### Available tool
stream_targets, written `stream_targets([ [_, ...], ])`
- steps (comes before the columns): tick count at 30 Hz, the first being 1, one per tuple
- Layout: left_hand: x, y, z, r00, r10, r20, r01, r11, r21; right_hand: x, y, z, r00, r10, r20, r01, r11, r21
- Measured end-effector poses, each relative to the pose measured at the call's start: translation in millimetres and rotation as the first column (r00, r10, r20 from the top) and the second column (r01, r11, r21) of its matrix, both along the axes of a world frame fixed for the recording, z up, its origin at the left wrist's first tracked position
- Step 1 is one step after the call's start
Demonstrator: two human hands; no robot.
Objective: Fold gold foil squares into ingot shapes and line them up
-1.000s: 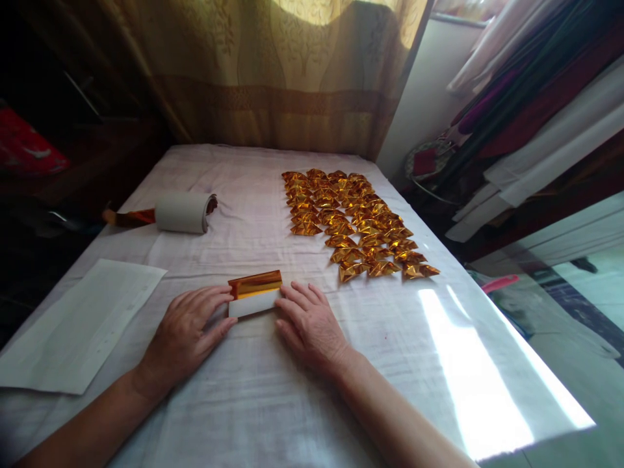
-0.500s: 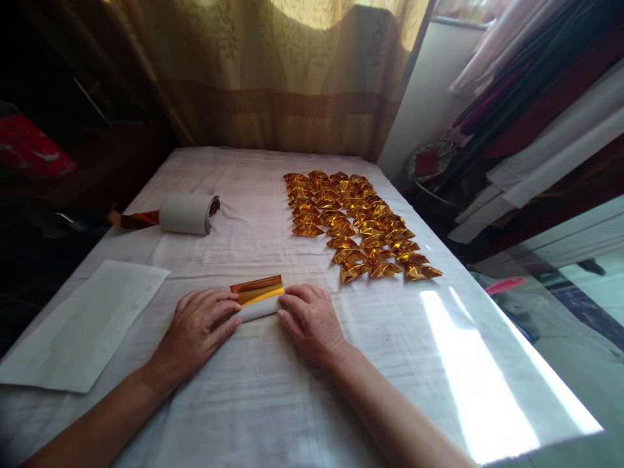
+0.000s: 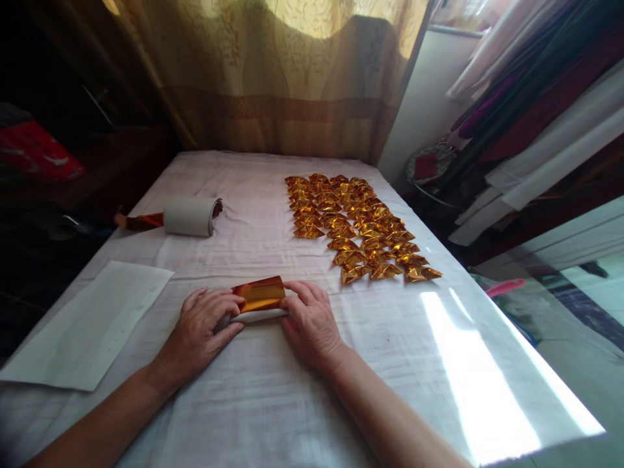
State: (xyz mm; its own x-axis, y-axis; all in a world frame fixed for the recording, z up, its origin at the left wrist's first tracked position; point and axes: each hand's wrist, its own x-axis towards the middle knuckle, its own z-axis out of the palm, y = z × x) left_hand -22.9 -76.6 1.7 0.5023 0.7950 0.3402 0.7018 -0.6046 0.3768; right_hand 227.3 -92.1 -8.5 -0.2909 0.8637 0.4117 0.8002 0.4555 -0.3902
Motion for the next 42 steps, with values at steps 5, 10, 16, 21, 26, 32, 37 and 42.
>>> stream_targets([
  [5,-0.7,-1.9,-3.2,0.999,-0.051,0.013,0.052,0.999,-0.005,1.2,-3.1,-1.6,0.999,-0.001,0.050,-0.002,0.998,0.059],
  [10,-2.5,-1.6,-7.9,0.998,-0.054,0.043,0.051,0.996,0.078,0.9,-1.1,-0.8,0.999,0.040,-0.008,-0.039,0.993,0.107],
  [16,-2.5,-5.3,1.6,0.987,-0.095,0.130,0.066,0.975,0.214,-5.9,-0.9,8.5,0.958,0.032,-0.284,0.000,0.994,0.113],
  [21,4.6,-7.8,0.1,0.971,-0.016,0.237,-0.035,0.978,0.207,-14.8,3.1,14.7,0.931,-0.115,-0.347,0.091,0.992,-0.086],
  [26,4.2,-2.1,-6.7,0.977,0.128,0.171,-0.150,0.980,0.127,-15.8,14.6,3.6,0.970,-0.220,-0.102,0.213,0.974,-0.078],
  [32,4.5,-2.1,-6.2,0.994,-0.079,-0.071,0.090,0.982,0.165,-12.5,19.4,-3.8,0.967,-0.253,-0.001,0.252,0.964,-0.083],
  [37,8.4,-6.8,-13.3,0.954,-0.165,-0.251,0.181,0.982,0.042,-9.1,16.4,3.2,0.970,-0.234,-0.059,0.219,0.955,-0.198],
  [42,8.5,-9.3,-15.2,0.965,-0.100,-0.243,0.117,0.992,0.053,-0.5,-3.4,14.9,0.998,-0.045,-0.049,0.029,0.959,-0.282],
])
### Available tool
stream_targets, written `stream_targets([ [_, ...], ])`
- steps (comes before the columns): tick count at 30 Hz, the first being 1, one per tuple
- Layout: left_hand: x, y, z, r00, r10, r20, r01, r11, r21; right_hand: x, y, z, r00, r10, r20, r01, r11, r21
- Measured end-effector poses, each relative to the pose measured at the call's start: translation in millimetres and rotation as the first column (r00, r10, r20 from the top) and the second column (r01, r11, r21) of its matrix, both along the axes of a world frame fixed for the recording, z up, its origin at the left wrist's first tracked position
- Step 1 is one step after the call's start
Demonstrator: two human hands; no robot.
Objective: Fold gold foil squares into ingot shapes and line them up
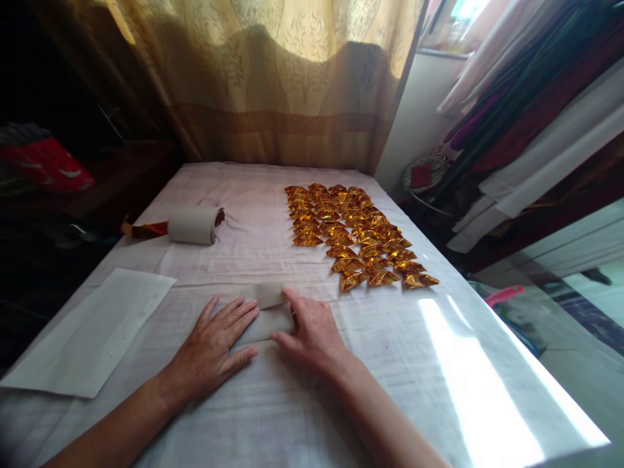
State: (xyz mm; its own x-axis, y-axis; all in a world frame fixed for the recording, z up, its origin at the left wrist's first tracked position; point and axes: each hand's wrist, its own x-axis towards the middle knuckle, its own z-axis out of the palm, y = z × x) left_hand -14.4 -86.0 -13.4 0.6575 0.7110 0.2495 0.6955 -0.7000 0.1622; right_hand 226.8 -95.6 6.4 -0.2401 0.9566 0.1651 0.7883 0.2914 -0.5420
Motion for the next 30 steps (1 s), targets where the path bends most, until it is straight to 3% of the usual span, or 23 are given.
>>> stream_targets([
  [6,-0.3,0.0,0.6,0.999,0.014,0.041,-0.014,1.000,-0.008,2.1,-9.7,1.0,0.983,0.096,0.157,-0.112,0.989,0.095],
  [15,0.9,-0.9,1.3,0.998,0.038,0.053,-0.037,0.999,-0.016,3.3,-8.6,-0.4,0.931,0.078,0.357,-0.210,0.914,0.348],
  [22,-1.6,1.9,3.7,0.994,0.019,0.104,-0.012,0.998,-0.064,6.2,1.1,3.5,0.940,0.246,0.237,-0.298,0.929,0.219],
  [30,-1.0,11.2,6.5,0.956,0.115,0.270,-0.074,0.985,-0.155,6.7,9.2,-2.0,0.981,0.187,0.050,-0.194,0.963,0.188],
])
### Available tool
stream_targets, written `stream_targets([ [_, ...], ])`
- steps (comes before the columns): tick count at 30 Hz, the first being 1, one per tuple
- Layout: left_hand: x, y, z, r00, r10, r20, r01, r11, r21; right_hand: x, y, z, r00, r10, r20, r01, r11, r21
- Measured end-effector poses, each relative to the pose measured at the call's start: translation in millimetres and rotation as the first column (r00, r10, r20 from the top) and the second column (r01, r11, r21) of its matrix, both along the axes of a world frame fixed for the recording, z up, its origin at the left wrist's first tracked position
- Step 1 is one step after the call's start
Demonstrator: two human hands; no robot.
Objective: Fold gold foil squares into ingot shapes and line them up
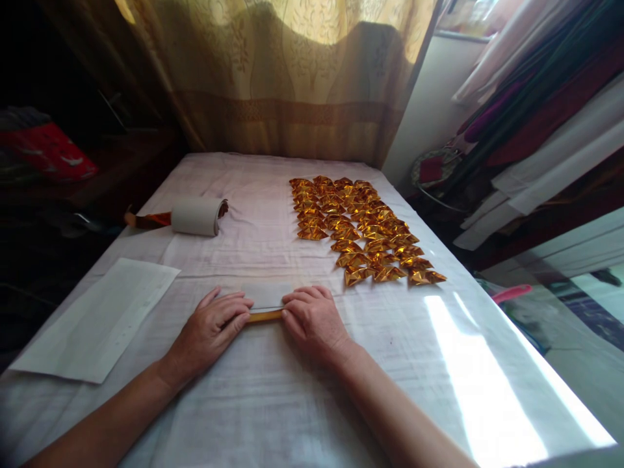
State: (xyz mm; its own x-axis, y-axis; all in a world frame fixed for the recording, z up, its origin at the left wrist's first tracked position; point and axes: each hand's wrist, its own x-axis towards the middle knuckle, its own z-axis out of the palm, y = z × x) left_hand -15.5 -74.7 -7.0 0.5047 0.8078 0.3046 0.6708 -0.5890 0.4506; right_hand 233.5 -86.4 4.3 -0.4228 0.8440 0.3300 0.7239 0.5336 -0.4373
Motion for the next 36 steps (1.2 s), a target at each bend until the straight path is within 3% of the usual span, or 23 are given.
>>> stream_targets([
  [4,1.0,2.8,-3.7,0.998,0.051,0.038,-0.054,0.995,0.084,-4.8,4.1,-5.5,0.996,-0.092,-0.014,0.092,0.995,-0.039],
  [9,0.1,2.3,-5.4,0.999,-0.006,-0.039,0.015,0.973,0.231,-11.3,7.7,-11.5,0.982,-0.187,0.006,0.188,0.982,-0.011],
  [16,5.1,-11.3,8.4,0.983,-0.028,-0.183,0.089,0.938,0.335,-16.3,6.6,-17.2,0.975,-0.224,0.005,0.224,0.973,0.053],
  [19,10.4,-20.7,12.7,0.972,-0.096,-0.216,0.165,0.929,0.332,-17.1,6.7,-17.1,0.972,-0.237,0.002,0.236,0.970,0.064],
  [23,13.5,-27.3,6.6,0.958,-0.187,-0.219,0.244,0.930,0.274,-17.8,6.8,-17.3,0.970,-0.243,0.000,0.243,0.968,0.063],
  [28,12.7,-27.3,-1.3,0.957,-0.177,-0.232,0.226,0.952,0.208,-17.6,6.2,-17.5,0.968,-0.252,-0.004,0.251,0.966,0.054],
  [36,13.2,-27.3,0.5,0.954,-0.174,-0.245,0.225,0.955,0.195,-18.4,6.3,-16.2,0.966,-0.259,-0.003,0.259,0.966,0.024],
])
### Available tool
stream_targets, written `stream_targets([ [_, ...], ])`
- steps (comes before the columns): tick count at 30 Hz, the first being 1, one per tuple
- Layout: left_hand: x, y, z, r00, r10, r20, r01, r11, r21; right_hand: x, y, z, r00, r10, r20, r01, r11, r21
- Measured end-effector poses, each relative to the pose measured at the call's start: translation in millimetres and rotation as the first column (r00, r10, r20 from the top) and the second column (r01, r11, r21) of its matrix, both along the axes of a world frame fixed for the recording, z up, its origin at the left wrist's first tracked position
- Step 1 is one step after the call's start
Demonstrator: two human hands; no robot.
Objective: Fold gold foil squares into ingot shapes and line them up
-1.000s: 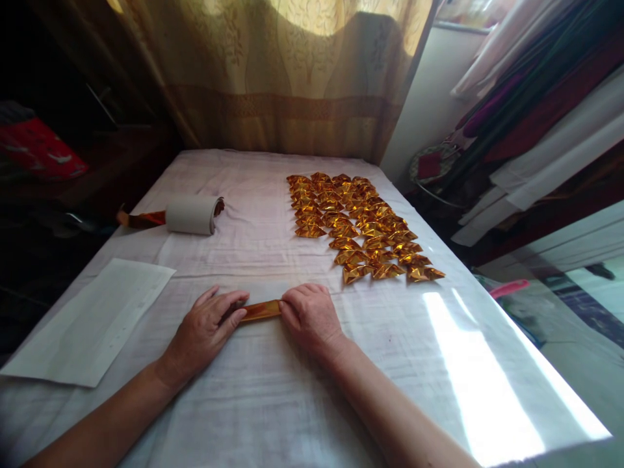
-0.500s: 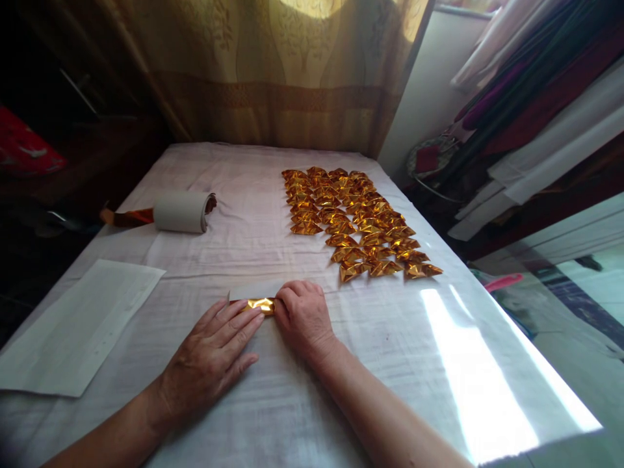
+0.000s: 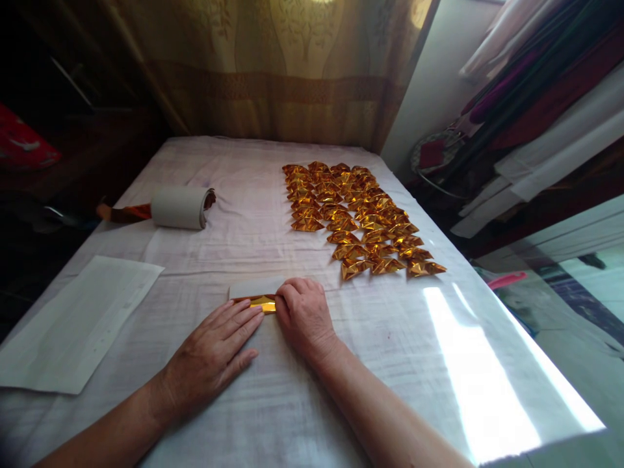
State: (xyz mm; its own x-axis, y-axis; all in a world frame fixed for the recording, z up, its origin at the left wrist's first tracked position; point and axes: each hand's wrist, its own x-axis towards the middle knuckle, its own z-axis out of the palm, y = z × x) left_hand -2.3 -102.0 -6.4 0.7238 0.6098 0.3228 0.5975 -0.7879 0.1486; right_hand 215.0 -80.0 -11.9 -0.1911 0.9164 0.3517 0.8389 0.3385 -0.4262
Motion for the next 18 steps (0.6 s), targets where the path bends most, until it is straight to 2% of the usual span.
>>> stream_targets([
  [8,-0.5,0.4,-1.3,1.000,0.011,0.013,-0.011,0.999,-0.039,-0.3,1.3,-2.4,1.000,-0.028,-0.006,0.028,0.999,0.035],
  [18,0.8,-0.3,-4.7,1.000,0.026,0.000,-0.026,0.998,-0.051,0.0,-0.2,2.0,1.000,-0.002,0.004,0.002,1.000,0.006],
])
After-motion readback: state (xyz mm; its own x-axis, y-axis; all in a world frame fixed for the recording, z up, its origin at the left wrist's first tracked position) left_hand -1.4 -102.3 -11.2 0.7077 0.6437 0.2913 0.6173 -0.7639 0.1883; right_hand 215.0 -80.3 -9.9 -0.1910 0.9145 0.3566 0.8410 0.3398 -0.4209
